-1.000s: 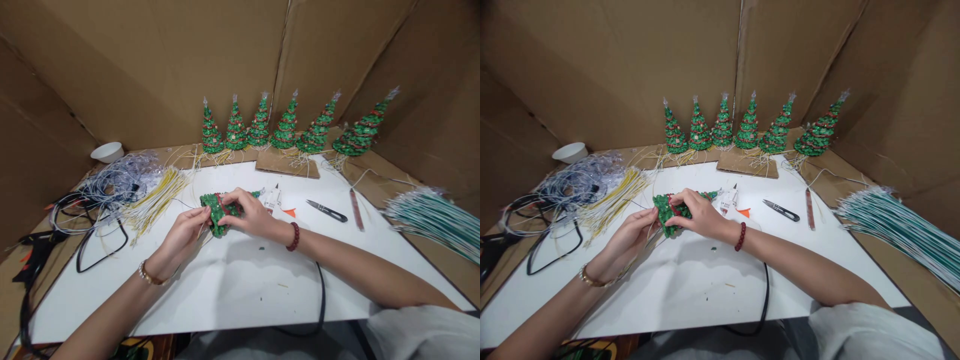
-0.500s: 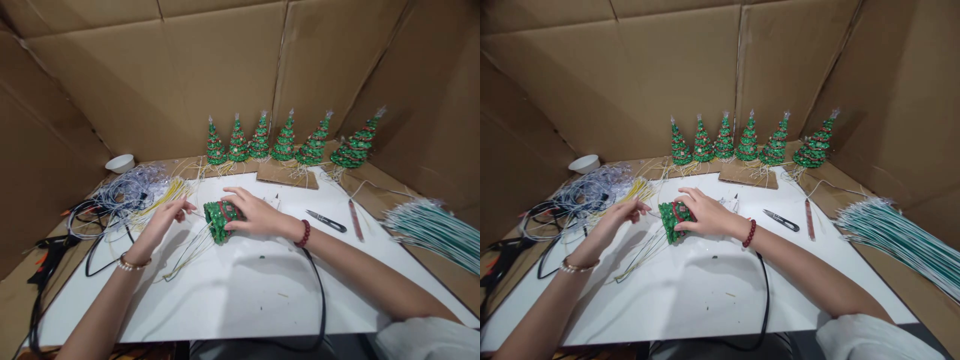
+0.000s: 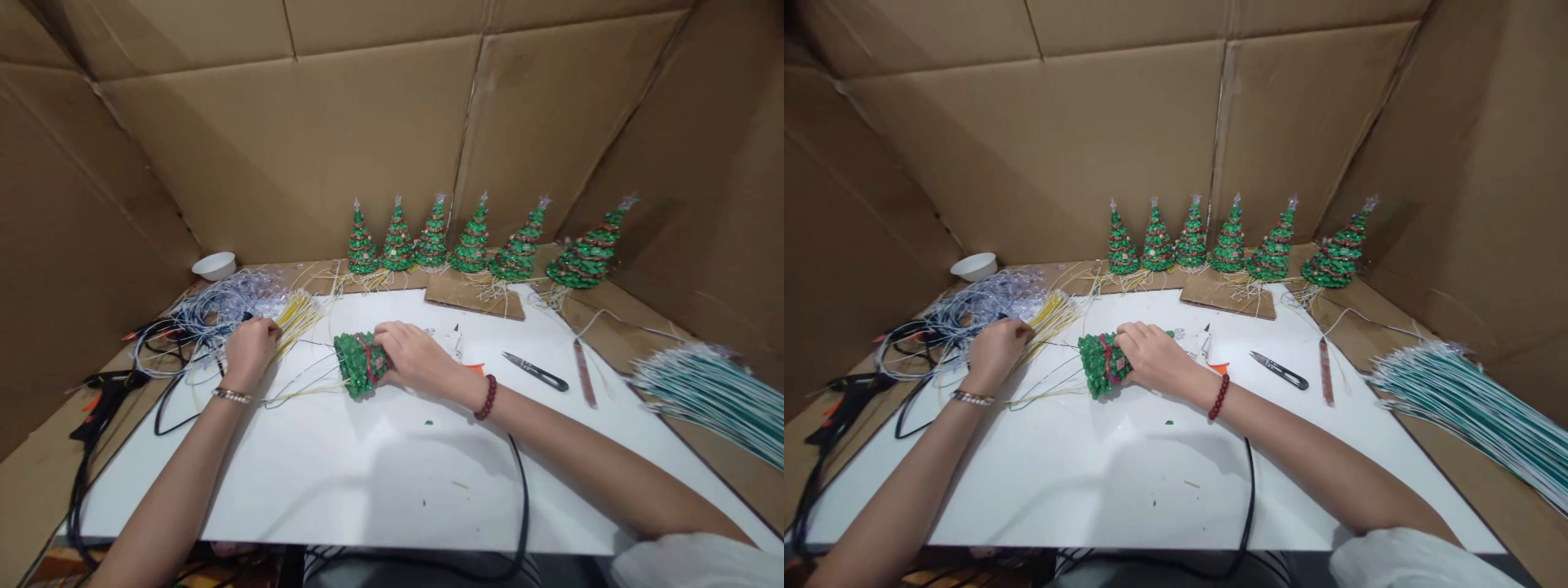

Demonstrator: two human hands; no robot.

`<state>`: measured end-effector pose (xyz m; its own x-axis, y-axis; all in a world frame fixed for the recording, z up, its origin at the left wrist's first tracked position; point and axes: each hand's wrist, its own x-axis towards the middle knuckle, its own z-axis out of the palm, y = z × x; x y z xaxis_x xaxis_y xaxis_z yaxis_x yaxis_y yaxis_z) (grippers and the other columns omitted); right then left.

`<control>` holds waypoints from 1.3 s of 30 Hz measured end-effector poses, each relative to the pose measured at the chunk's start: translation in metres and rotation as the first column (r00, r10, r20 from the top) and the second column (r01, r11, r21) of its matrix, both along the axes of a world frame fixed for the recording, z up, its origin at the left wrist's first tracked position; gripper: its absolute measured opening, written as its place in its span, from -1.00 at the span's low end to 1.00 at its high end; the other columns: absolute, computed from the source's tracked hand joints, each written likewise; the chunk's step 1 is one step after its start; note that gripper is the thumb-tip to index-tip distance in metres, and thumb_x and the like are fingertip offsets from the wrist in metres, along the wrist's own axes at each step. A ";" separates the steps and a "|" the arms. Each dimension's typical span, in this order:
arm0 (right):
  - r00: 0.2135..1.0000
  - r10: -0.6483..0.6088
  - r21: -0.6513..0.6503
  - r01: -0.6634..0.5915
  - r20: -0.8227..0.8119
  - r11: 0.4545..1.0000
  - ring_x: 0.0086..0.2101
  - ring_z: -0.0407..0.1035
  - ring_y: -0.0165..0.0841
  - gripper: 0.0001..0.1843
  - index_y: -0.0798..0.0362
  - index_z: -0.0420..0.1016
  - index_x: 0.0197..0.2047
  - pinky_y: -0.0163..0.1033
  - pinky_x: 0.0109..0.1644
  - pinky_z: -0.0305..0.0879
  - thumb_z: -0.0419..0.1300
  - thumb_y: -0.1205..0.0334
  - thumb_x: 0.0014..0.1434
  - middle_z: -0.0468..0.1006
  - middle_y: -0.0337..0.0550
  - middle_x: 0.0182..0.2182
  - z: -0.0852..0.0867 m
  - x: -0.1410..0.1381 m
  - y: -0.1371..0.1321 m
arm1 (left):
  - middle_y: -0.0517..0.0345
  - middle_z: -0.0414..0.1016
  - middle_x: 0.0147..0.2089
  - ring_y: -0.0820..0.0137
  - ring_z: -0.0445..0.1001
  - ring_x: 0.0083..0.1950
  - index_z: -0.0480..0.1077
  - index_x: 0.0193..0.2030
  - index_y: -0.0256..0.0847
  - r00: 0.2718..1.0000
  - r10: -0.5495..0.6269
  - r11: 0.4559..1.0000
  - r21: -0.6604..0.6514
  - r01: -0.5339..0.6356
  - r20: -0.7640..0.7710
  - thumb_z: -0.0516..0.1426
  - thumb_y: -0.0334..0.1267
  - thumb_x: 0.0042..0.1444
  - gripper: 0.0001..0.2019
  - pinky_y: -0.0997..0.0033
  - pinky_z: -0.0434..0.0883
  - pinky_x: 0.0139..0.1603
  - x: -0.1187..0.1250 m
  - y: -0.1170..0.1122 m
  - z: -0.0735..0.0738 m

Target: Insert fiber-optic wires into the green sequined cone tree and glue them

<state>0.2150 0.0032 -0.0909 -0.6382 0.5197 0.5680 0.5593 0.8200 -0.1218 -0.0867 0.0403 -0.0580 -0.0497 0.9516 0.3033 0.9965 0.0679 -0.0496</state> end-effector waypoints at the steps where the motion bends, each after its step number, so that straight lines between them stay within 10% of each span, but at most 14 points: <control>1: 1.000 -0.012 0.034 0.012 0.019 0.999 -0.12 0.33 -0.12 -0.43 0.20 0.30 -0.09 -0.09 -0.11 0.28 0.39 0.04 -0.04 0.42 0.14 -0.07 -0.001 -0.001 -0.001 | -0.19 0.56 -0.22 0.06 0.49 -0.20 0.56 -0.31 -0.28 1.000 0.009 1.000 0.003 -0.009 0.003 0.00 -0.24 0.11 -0.69 0.30 0.23 -0.37 0.000 0.000 0.000; 11: 0.988 0.014 0.123 -0.033 0.156 0.992 -0.21 0.32 -0.18 -0.33 0.19 0.33 -0.13 -0.12 -0.13 0.21 0.12 -0.32 0.07 0.45 0.07 -0.16 0.024 0.018 -0.002 | 0.00 0.43 -0.30 0.20 0.40 -0.19 0.36 -0.34 -0.26 0.967 -0.159 0.930 0.359 0.079 0.198 0.02 -0.30 0.14 -0.87 0.27 0.33 -0.18 0.001 0.003 0.011; 20: 0.987 -0.072 0.389 0.122 -0.141 0.913 -0.11 0.36 -0.22 -0.73 0.17 0.37 -0.12 -0.15 -0.07 0.22 0.02 0.12 0.32 0.52 0.04 -0.14 0.079 0.041 -0.018 | 0.14 0.36 -0.31 0.44 0.33 -0.34 0.36 -0.30 -0.27 0.898 -0.392 0.691 0.709 0.144 0.200 0.09 -0.28 0.15 -0.90 0.49 0.31 -0.33 0.031 -0.031 0.058; 29: 0.983 -0.132 0.462 0.177 -0.128 0.869 -0.16 0.37 -0.26 -0.83 0.13 0.41 -0.19 -0.16 -0.06 0.22 0.05 0.23 0.29 0.53 -0.02 -0.16 0.097 0.051 -0.032 | 0.19 0.43 -0.39 0.46 0.40 -0.39 0.45 -0.32 -0.29 0.847 -0.396 0.702 0.712 0.028 0.356 0.18 -0.25 0.04 -0.86 0.49 0.32 -0.36 0.024 -0.034 0.086; 34: 0.985 -0.113 0.472 0.160 -0.127 0.867 -0.17 0.39 -0.28 -0.85 0.12 0.41 -0.24 -0.17 -0.08 0.24 0.07 0.26 0.28 0.55 -0.04 -0.20 0.099 0.051 -0.033 | 0.26 0.37 -0.45 0.53 0.43 -0.48 0.39 -0.30 -0.34 0.635 -0.623 0.556 0.830 -0.051 0.456 0.19 -0.30 0.01 -0.85 0.54 0.35 -0.46 0.018 -0.030 0.101; 39: 0.985 -0.093 0.466 0.152 -0.146 0.872 -0.10 0.38 -0.26 -0.85 0.12 0.40 -0.16 -0.12 -0.03 0.28 0.08 0.24 0.27 0.54 -0.02 -0.14 0.100 0.047 -0.036 | 0.30 0.35 -0.46 0.59 0.38 -0.57 0.37 -0.34 -0.33 0.528 -0.817 0.264 0.964 -0.016 0.232 0.21 -0.32 0.00 -0.87 0.57 0.27 -0.60 0.033 -0.037 0.134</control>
<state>0.2624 -0.0329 0.0086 -0.5024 0.2394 0.8308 0.6650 0.7211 0.1943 -0.0536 0.0030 0.0760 -0.2990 0.1360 0.9445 0.5672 -0.7706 0.2906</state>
